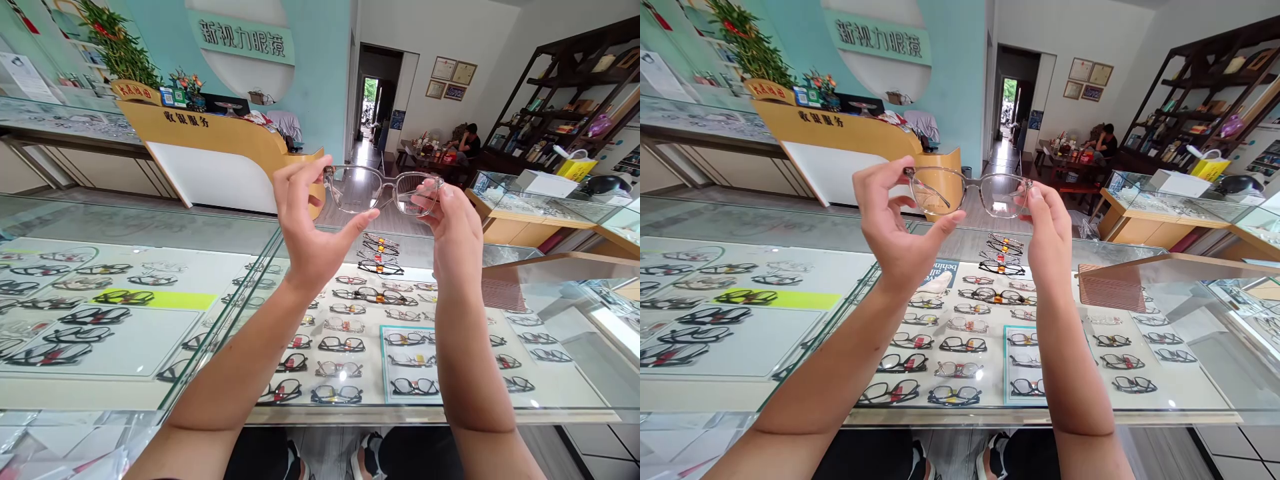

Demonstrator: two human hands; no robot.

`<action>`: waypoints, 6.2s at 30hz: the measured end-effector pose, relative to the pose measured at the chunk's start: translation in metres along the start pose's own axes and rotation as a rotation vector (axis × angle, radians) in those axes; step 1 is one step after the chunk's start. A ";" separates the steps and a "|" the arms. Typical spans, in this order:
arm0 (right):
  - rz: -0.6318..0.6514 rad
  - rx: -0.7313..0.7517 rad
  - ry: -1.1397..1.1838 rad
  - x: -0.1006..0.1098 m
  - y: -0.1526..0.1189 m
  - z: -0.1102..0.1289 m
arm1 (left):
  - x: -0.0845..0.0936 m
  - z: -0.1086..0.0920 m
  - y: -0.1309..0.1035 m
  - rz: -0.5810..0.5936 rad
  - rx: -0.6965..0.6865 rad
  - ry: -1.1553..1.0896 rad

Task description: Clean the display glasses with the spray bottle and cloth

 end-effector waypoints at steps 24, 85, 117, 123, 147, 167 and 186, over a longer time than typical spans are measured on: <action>0.020 -0.098 0.297 -0.004 -0.001 0.013 | -0.021 0.015 -0.008 0.151 0.141 -0.131; 0.543 0.123 -0.166 -0.005 -0.013 0.037 | -0.025 -0.017 0.001 0.467 0.019 -0.206; 0.434 -0.082 0.045 -0.041 -0.017 0.003 | -0.045 0.014 -0.007 0.454 0.259 -0.527; 0.417 -0.054 0.023 -0.039 -0.015 0.005 | -0.041 0.026 -0.005 0.376 0.319 -0.574; 0.097 0.301 -0.440 -0.044 -0.029 0.034 | -0.053 0.017 -0.036 0.435 0.826 -0.598; 0.129 0.181 -0.454 -0.017 -0.018 0.037 | -0.061 0.056 -0.043 0.423 0.752 -0.318; 0.240 0.089 -0.608 -0.004 0.000 0.012 | -0.080 0.048 -0.060 0.824 0.693 -0.152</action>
Point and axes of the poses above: each hand's wrist, its own y-axis towards the middle knuckle, its own x-axis out of the back of the hand, z = x × y, the point moved 8 cm from there along y, towards the middle knuckle, and after that the axes turned 2 degrees about -z, right-handed, at the moved point
